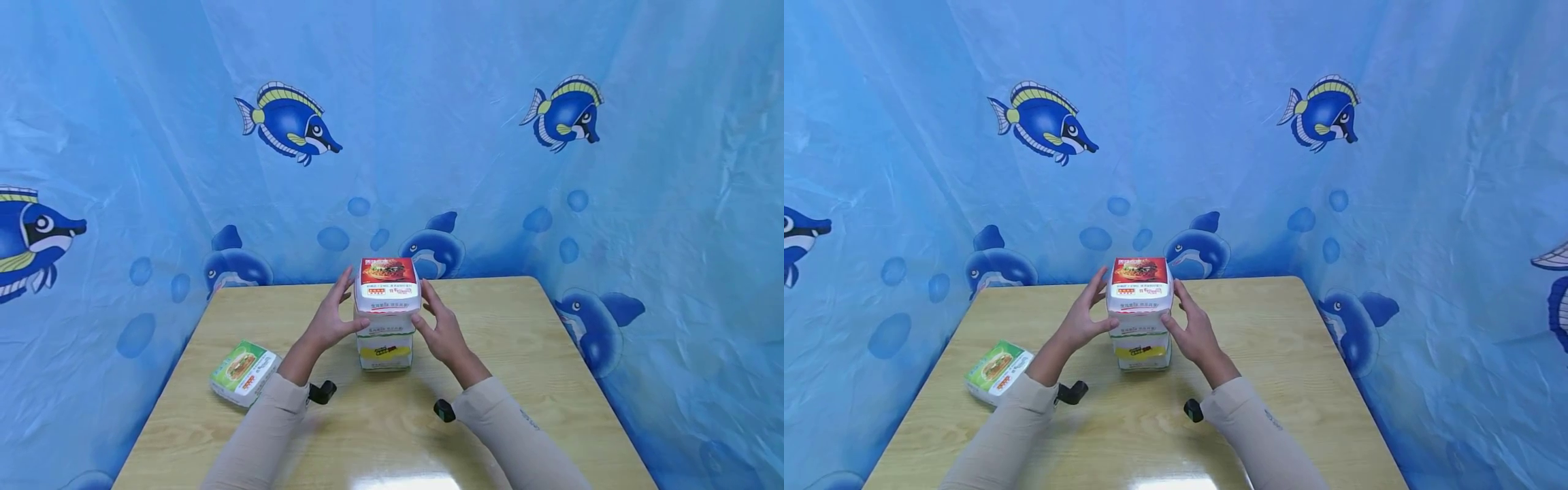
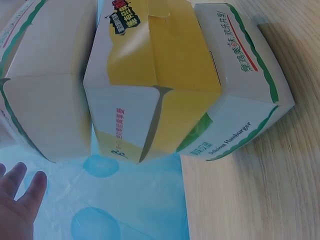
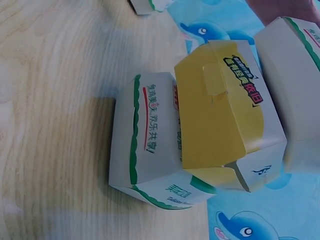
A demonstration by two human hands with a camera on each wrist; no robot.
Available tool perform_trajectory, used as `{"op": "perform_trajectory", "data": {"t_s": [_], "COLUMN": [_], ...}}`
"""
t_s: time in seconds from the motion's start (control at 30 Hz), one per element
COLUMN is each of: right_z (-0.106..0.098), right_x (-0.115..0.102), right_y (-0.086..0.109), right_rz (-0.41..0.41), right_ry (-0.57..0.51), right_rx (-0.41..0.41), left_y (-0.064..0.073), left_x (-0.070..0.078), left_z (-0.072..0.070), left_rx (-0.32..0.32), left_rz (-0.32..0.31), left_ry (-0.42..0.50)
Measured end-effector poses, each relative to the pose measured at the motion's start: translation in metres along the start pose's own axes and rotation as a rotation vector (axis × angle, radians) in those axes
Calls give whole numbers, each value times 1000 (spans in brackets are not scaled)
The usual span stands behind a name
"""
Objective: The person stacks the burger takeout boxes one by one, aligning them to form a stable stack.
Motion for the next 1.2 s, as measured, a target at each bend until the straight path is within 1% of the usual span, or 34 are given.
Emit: {"op": "perform_trajectory", "data": {"t_s": [0.13, 0.2, 0.33, 0.4, 0.5, 0.67, 0.8, 0.93, 1.03, 1.13, 1.2], "right_z": [-4, -8, -9, -10, -12, -13, -10, -9, -10, -12, -14], "right_x": [-4, -8, -11, -12, -15, -17, -17, -18, -17, -16, -16], "right_y": [-3, -7, -8, -9, -12, -13, -15, -17, -18, -20, -21], "right_rz": [-14, -38, -63, -80, -98, -103, -113, -124, -130, -149, -169], "right_ry": [18, 22, 20, 22, 22, 32, 45, 53, 56, 49, 46], "right_rx": [11, 12, 16, 17, 15, 8, 0, 1, 12, 32, 47], "left_y": [5, 9, 26, 35, 51, 86, 123, 158, 182, 201, 210], "left_x": [-3, -6, -17, -22, -32, -55, -69, -78, -86, -93, -98], "left_z": [-5, -10, -22, -31, -49, -84, -117, -144, -157, -164, -165], "left_rx": [4, 11, 23, 31, 43, 79, 108, 140, 170, 196, 212], "left_rz": [2, -15, -92, -123, -160, -243, -333, -454, -550, -600, -616], "left_ry": [-39, -75, -146, -196, -282, -382, -434, -472, -459, -440, -421]}}
Point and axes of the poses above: each hand's wrist, its own y-axis away from the middle knuckle, its own z-axis out of the palm, x = y × z, the point moved 4 cm from there along -y, towards the middle knuckle, and after that the axes turned 1 degree about -x, right-handed, at the moved point
